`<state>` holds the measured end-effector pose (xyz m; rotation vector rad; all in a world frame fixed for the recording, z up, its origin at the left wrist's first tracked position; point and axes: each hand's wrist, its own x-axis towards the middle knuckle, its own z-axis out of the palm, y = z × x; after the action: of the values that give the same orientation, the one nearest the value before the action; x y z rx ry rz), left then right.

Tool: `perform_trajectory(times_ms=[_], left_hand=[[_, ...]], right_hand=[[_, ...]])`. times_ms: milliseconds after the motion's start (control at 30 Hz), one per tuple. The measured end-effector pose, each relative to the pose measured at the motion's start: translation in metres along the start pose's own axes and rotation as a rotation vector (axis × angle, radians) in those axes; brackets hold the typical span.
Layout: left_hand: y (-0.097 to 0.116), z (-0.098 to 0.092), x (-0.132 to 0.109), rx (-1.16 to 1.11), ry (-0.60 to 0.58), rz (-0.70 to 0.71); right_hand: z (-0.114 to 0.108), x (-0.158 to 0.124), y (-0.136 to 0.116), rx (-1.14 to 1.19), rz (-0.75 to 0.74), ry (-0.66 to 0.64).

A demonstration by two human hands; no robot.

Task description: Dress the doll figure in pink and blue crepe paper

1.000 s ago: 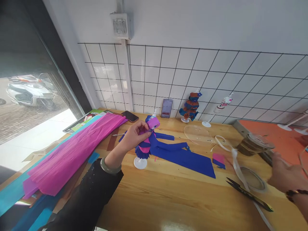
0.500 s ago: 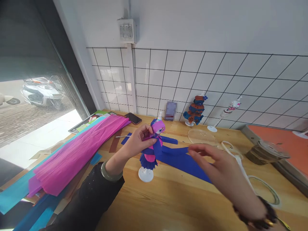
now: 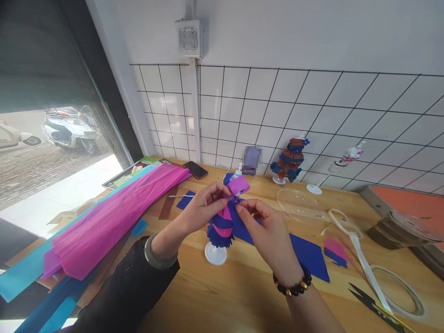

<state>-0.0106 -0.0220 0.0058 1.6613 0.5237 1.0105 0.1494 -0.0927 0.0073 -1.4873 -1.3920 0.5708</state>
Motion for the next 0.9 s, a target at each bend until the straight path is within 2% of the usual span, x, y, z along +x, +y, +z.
perform_trajectory(times_ms=[267, 767, 900], left_hand=[[0.0008, 0.0037, -0.0015, 0.041, 0.011, 0.016], [0.0028, 0.0087, -0.0028, -0.003, 0.034, 0.007], [0.0052, 0.0094, -0.0027, -0.022, 0.046, 0.007]], right_hand=[[0.0020, -0.0013, 0.0030, 0.014, -0.028, 0.045], [0.0045, -0.0035, 0.0025, 0.094, 0.024, 0.068], [0.0060, -0.0019, 0.0000, 0.194, 0.047, 0.089]])
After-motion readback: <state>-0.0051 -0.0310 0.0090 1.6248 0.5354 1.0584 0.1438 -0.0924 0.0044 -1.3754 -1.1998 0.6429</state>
